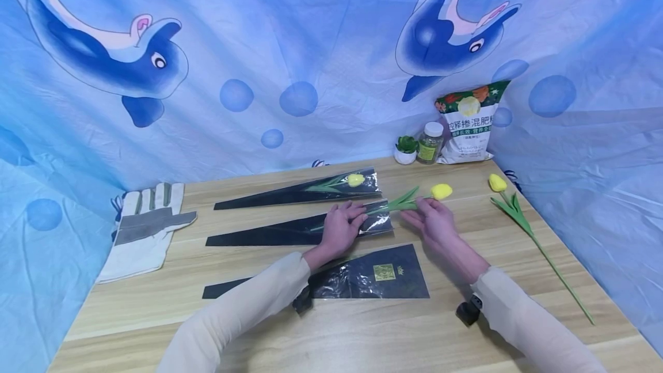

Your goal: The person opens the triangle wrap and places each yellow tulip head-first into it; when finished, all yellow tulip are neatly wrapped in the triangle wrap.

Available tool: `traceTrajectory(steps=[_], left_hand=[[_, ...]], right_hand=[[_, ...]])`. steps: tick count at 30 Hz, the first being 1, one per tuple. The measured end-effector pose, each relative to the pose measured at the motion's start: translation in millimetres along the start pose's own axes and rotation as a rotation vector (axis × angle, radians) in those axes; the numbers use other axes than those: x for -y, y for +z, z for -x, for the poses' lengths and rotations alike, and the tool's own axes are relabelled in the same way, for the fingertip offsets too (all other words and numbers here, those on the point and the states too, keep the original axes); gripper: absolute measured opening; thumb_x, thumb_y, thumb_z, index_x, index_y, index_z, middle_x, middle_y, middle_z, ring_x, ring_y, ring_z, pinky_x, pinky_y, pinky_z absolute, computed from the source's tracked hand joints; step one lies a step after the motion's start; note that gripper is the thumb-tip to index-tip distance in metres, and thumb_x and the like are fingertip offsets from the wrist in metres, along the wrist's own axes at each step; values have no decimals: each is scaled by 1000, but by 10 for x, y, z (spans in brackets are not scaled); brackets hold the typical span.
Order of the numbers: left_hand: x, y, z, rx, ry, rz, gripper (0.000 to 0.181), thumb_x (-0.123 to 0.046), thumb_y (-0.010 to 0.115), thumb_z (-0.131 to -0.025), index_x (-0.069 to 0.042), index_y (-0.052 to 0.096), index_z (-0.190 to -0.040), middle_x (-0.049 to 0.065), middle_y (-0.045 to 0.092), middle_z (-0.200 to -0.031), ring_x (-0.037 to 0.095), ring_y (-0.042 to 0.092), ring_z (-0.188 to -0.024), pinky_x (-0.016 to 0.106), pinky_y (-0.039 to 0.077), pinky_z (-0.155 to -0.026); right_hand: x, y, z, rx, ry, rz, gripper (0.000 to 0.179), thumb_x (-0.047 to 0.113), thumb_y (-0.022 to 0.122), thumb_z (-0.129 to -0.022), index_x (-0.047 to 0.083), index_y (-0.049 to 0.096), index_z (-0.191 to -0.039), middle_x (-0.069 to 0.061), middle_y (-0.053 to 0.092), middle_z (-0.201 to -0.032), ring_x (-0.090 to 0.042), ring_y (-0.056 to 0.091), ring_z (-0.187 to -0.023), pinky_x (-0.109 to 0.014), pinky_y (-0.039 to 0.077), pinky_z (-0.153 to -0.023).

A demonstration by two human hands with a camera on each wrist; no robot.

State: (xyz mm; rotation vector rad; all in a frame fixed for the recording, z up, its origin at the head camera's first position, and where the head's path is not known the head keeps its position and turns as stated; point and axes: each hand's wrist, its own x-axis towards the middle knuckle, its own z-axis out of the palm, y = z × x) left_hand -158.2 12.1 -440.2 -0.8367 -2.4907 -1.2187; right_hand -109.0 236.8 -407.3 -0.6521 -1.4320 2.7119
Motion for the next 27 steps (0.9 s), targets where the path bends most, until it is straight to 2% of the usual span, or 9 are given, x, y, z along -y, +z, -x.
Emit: traceTrajectory(steps=[8, 14, 17, 22, 27], left_hand=[[-39, -10, -20, 10, -23, 34, 23, -10, 70, -93, 2, 74, -112, 18, 68, -121, 44, 56, -122, 64, 30, -109], [-40, -30, -19, 7, -18, 28, 22, -9, 70, -93, 2, 75, -111, 19, 68, -121, 44, 57, -122, 64, 31, -108], [-29, -24, -13, 9, -27, 22, 22, -10, 70, -94, 1, 75, -112, 18, 68, -121, 43, 57, -122, 63, 31, -109], [-16, -17, -13, 8, -28, 8, 22, -11, 69, -94, 0, 75, -113, 16, 68, -121, 41, 57, -122, 62, 32, -109], [-16, -18, -14, 10, -25, 7, 23, -12, 70, -94, 0, 75, -112, 16, 68, -122, 41, 57, -122, 63, 32, -109]], right_hand=[[-79, 47, -12, 28, 11, 134, 27, 21, 58, -103, 5, 50, -124, -15, 70, -110, -26, 70, -100, -43, 51, -96], [-30, -22, -26, 90, 31, 50, 32, 22, 49, -107, 8, 46, -136, -15, 68, -116, -30, 66, -110, -45, 48, -101], [11, -53, -38, 108, 24, 35, 32, 29, 44, -108, 12, 45, -136, -18, 64, -122, -34, 65, -111, -49, 47, -101], [73, -80, -44, 88, -10, 65, 38, 44, 43, -107, 13, 43, -129, -20, 56, -129, -35, 66, -107, -52, 48, -99], [86, -95, -34, 72, 4, 81, 48, 47, 45, -105, 11, 43, -135, -16, 57, -131, -29, 65, -106, -51, 47, -100]])
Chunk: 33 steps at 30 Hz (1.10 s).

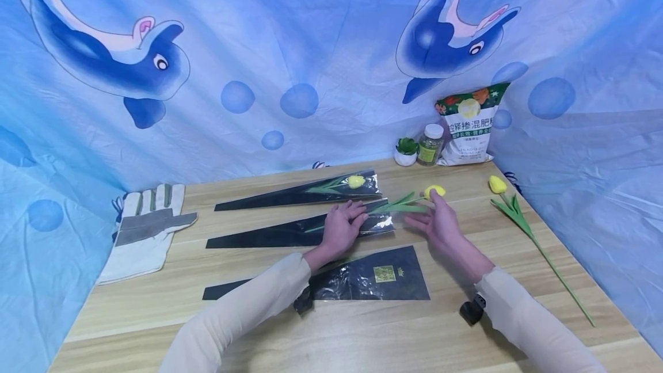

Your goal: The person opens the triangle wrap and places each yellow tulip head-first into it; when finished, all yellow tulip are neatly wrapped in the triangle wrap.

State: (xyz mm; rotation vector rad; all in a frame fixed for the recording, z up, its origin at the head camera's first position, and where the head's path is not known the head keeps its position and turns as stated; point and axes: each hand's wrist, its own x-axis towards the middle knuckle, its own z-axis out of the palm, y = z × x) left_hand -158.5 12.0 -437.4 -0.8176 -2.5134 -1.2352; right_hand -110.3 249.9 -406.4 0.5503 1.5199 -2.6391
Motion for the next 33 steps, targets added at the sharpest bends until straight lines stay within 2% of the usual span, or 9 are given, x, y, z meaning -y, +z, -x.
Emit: traceTrajectory(steps=[4, 7, 12, 14, 16, 19, 23, 31, 33], left_hand=[[-1, 3, -7, -3, -3, 2, 23, -12, 70, -94, 0, 75, -112, 16, 68, -122, 41, 57, -122, 63, 32, -108], [-2, 2, -15, -2, -7, 7, 23, -12, 70, -94, 0, 75, -113, 16, 68, -122, 41, 56, -123, 63, 31, -108], [3, 4, -19, 0, -17, 7, 23, -12, 70, -94, 0, 75, -113, 15, 68, -122, 41, 56, -124, 63, 30, -109], [8, 6, -18, 0, -23, 4, 23, -13, 70, -94, -1, 75, -113, 14, 68, -123, 41, 56, -124, 62, 30, -109], [12, 7, -16, -1, -24, 3, 23, -13, 70, -93, -1, 75, -113, 14, 68, -123, 41, 56, -124, 62, 30, -109], [11, 6, -17, 0, -25, 10, 23, -13, 70, -94, -1, 75, -113, 14, 67, -123, 41, 56, -124, 62, 30, -109], [3, 2, -22, -2, -24, 14, 23, -13, 70, -94, -1, 75, -113, 14, 67, -123, 40, 56, -124, 62, 30, -109], [-12, 5, -26, -7, -20, -7, 24, -13, 70, -93, -1, 75, -113, 13, 67, -123, 40, 57, -123, 63, 31, -109], [-15, 10, -28, -7, -21, -6, 24, -13, 70, -93, -2, 75, -113, 13, 67, -124, 40, 57, -123, 63, 31, -109]], right_hand=[[-30, 6, 7, 25, 30, 28, 55, 44, 47, -105, 9, 37, -146, -19, 53, -141, -25, 64, -109, -49, 43, -105], [-53, 16, 5, 44, 48, 45, 51, 41, 48, -106, 10, 38, -146, -20, 46, -148, -25, 62, -112, -48, 39, -109], [-55, -6, -15, 10, 4, 43, 29, 27, 53, -105, 11, 49, -129, -18, 52, -138, -23, 58, -115, -44, 37, -110], [-45, -19, -19, -4, -23, 53, 28, 21, 55, -104, 10, 50, -129, -13, 58, -129, -21, 59, -112, -42, 40, -109], [-33, -32, -21, -11, -49, 66, 36, 16, 57, -103, 9, 48, -138, -10, 64, -121, -19, 63, -105, -40, 45, -104], [-14, -52, -23, -12, -85, 74, 57, 10, 59, -101, 9, 34, -153, -10, 68, -112, -16, 67, -91, -36, 53, -93], [11, -71, -21, -9, -108, 92, 71, 7, 62, -99, 11, 23, -159, -14, 70, -110, -16, 70, -85, -34, 57, -83], [33, -68, -16, -45, -210, 500, 53, 12, 62, -100, -5, 43, -146, 0, 71, -94, -11, 71, -75, -30, 59, -73], [25, -55, -15, -32, -210, 504, 52, 10, 62, -100, -6, 43, -145, -2, 72, -95, -12, 72, -74, -32, 59, -74]])
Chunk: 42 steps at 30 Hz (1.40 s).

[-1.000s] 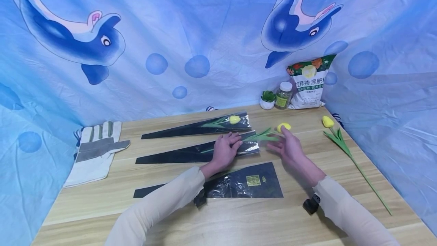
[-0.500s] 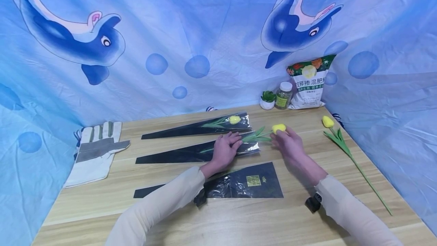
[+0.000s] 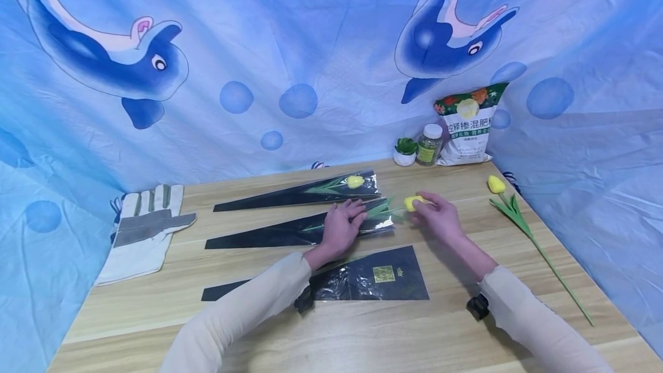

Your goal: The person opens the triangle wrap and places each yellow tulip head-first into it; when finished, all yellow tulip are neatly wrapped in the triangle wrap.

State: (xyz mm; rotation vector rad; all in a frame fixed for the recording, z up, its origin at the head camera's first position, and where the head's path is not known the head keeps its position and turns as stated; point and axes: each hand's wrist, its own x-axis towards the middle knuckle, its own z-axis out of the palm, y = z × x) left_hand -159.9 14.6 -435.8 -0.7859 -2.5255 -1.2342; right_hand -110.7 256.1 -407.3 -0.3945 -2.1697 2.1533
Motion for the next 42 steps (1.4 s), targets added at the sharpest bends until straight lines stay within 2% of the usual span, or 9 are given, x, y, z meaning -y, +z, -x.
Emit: traceTrajectory(steps=[6, 12, 15, 19, 24, 29, 37, 42], left_hand=[[-12, 8, 3, -5, 7, -2, 23, -13, 70, -94, -1, 75, -113, 14, 67, -124, 40, 56, -124, 63, 30, -109], [-18, 20, 1, -8, 10, -8, 24, -13, 69, -93, 0, 75, -113, 14, 67, -125, 40, 56, -124, 63, 30, -109], [-20, 19, -3, -10, 11, -8, 24, -13, 69, -93, -1, 75, -113, 13, 67, -125, 40, 57, -124, 63, 30, -109], [-16, 17, -7, -10, 23, -6, 24, -12, 69, -94, 1, 75, -113, 14, 67, -125, 41, 57, -123, 64, 30, -109], [-14, 14, -14, -17, 30, -8, 23, -11, 69, -93, 1, 75, -112, 15, 67, -124, 41, 57, -123, 64, 30, -109], [-19, 10, -18, -19, 29, -9, 23, -11, 71, -93, 1, 74, -112, 15, 67, -124, 41, 57, -123, 63, 30, -109], [-23, -3, -12, -39, 45, 12, 22, -9, 71, -92, 2, 75, -110, 16, 68, -122, 42, 57, -122, 64, 31, -109], [-23, -11, -14, -36, 40, 46, 22, -9, 70, -92, 2, 75, -110, 16, 67, -122, 42, 57, -122, 63, 29, -110]], right_hand=[[-13, 54, -3, 39, 7, 9, 54, 12, 65, -98, -6, 43, -145, -8, 72, -96, -17, 73, -77, -36, 59, -76], [-22, 69, -18, 102, 27, 81, 53, 12, 63, -99, -2, 44, -147, -27, 61, -119, -16, 72, -85, -35, 57, -83], [-21, 80, -23, 143, 33, 86, 54, 11, 59, -101, -3, 40, -149, -30, 61, -122, -18, 72, -88, -35, 56, -85], [-11, 115, -32, 162, 54, 65, 53, 9, 60, -100, -4, 41, -148, -27, 66, -112, -22, 72, -89, -37, 57, -84], [-6, 131, -79, 154, 93, -21, 53, 7, 64, -97, -6, 44, -145, -20, 70, -103, -26, 72, -90, -41, 56, -87], [-6, 112, -114, 154, 134, -69, 54, 8, 64, -97, -7, 43, -145, -18, 72, -98, -25, 72, -89, -41, 55, -89], [45, 160, -105, 147, 103, 8, 51, 8, 63, -99, -9, 44, -143, -18, 71, -101, -21, 72, -88, -38, 55, -89], [38, 181, -121, 135, 94, 4, 50, 6, 63, -98, -10, 45, -142, -15, 72, -97, -17, 72, -83, -34, 56, -85]])
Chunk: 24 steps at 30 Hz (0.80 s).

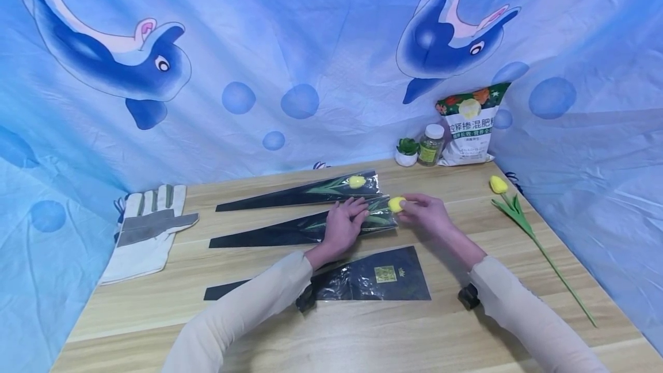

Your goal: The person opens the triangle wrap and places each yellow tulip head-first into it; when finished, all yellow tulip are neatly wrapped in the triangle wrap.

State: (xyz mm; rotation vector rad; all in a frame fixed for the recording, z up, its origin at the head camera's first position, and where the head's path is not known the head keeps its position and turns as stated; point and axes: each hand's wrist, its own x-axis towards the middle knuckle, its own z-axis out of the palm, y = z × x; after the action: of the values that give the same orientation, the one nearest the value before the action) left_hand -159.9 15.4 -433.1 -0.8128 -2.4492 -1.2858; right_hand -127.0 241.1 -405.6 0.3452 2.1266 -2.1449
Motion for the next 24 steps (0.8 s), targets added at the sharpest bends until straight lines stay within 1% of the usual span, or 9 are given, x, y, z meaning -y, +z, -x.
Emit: traceTrajectory(steps=[3, 7, 9, 11, 14, 16, 20, 24], left_hand=[[1, 11, -3, 2, -5, 3, 22, -9, 70, -92, 2, 75, -111, 15, 67, -123, 42, 57, -123, 63, 29, -110], [0, 26, -8, -4, 1, 4, 21, -9, 71, -92, 2, 75, -110, 15, 67, -123, 42, 57, -122, 64, 30, -109], [-9, 28, -12, -5, 3, 11, 21, -8, 70, -92, 2, 75, -110, 16, 67, -123, 42, 57, -122, 64, 30, -109], [-20, 28, -18, -6, 2, 16, 21, -8, 70, -92, 2, 75, -111, 16, 67, -123, 42, 57, -122, 65, 29, -109], [-31, 30, -26, -2, -4, 4, 21, -9, 71, -92, 1, 75, -111, 16, 67, -123, 41, 57, -122, 65, 29, -108], [-32, 31, -34, 0, -5, -16, 20, -10, 71, -93, 0, 76, -110, 15, 68, -123, 40, 58, -122, 65, 30, -108], [-15, 37, -54, 8, -1, -57, 18, -10, 72, -92, -1, 77, -107, 15, 68, -122, 39, 59, -122, 64, 31, -108], [0, 32, -56, 55, -11, -83, 25, -14, 74, -91, 0, 75, -112, 15, 66, -126, 37, 56, -125, 62, 30, -110]], right_hand=[[-15, 22, -5, 5, -13, 23, 50, 6, 64, -97, -10, 46, -141, -15, 72, -97, -15, 72, -80, -32, 57, -81], [-26, 64, -14, -4, -44, 65, 48, 7, 67, -95, -10, 51, -137, -19, 71, -101, -14, 71, -79, -29, 58, -77], [-24, 80, -18, -13, -55, 90, 47, 8, 69, -95, -9, 53, -135, -18, 71, -103, -13, 70, -79, -28, 58, -76], [-17, 90, -23, -14, -48, 103, 46, 10, 69, -94, -7, 55, -135, -17, 71, -102, -13, 70, -79, -27, 58, -74], [-11, 98, -27, 1, -25, 93, 45, 10, 68, -95, -6, 55, -135, -16, 72, -100, -15, 70, -79, -28, 58, -75], [-9, 104, -34, 22, -14, 71, 44, 7, 66, -96, -8, 54, -135, -19, 72, -100, -17, 71, -80, -29, 58, -76], [-13, 114, -48, 65, -24, 83, 43, 5, 63, -97, -12, 52, -135, -24, 70, -105, -19, 72, -83, -30, 58, -79], [-22, 115, -56, 74, -29, 103, 42, 6, 62, -98, -12, 53, -135, -27, 69, -109, -20, 72, -86, -31, 57, -81]])
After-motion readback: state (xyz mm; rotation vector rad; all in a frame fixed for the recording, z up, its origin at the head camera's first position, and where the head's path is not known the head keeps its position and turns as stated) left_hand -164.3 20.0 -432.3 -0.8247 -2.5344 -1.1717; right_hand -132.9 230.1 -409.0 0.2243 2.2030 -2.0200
